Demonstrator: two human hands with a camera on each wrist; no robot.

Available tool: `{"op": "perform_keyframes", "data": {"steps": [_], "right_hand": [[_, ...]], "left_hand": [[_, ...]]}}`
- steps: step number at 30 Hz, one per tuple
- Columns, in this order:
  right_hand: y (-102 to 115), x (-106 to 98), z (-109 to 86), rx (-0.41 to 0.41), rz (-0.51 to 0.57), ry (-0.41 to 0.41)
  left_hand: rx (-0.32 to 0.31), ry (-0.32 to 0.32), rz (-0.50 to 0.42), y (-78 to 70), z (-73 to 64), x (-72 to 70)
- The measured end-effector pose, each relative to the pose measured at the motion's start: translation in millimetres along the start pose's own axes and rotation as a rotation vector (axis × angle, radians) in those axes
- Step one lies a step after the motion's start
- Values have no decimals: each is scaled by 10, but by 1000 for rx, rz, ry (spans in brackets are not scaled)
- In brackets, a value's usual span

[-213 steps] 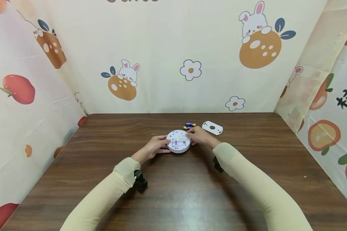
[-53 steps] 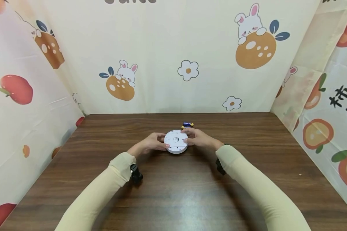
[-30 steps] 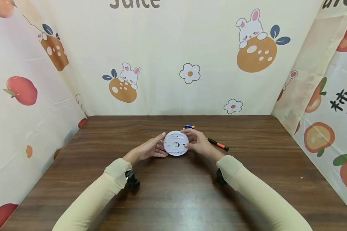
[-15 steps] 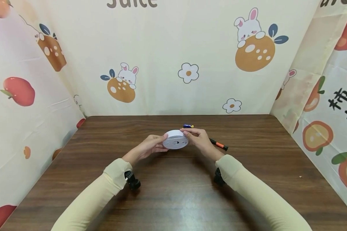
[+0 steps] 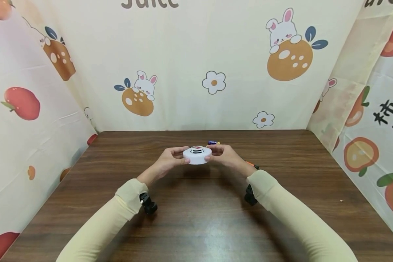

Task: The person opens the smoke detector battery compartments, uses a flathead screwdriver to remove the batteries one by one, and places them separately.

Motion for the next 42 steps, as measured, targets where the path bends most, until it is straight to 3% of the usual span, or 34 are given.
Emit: {"op": "perform_keyframes", "data": {"steps": [3, 9, 13, 18, 29, 42], "right_hand": [[-15, -3, 6, -21, -30, 42], [-29, 10, -13, -109, -102, 129], [-48, 27, -12, -127, -183, 169], [-65, 40, -13, -116, -273, 188], [-168, 108, 40, -93, -326, 181], [-214, 217, 70, -67, -342, 198]], "left_hand": [[77, 9, 68, -29, 10, 15], [221, -23, 341, -52, 35, 78], [246, -20, 479, -62, 60, 129], [212, -3, 580, -48, 99, 179], [266, 6, 666, -13, 170, 177], [245, -7, 656, 64, 137, 156]]}}
Point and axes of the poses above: each hand's wrist, its own z-axis towards the middle knuckle, its own x-axis out of the palm, y = z × x, the point moved 6 cm from there along z, towards the middle knuckle, and after that the axes turned 12 degrees about -x, right-handed, at the moved point
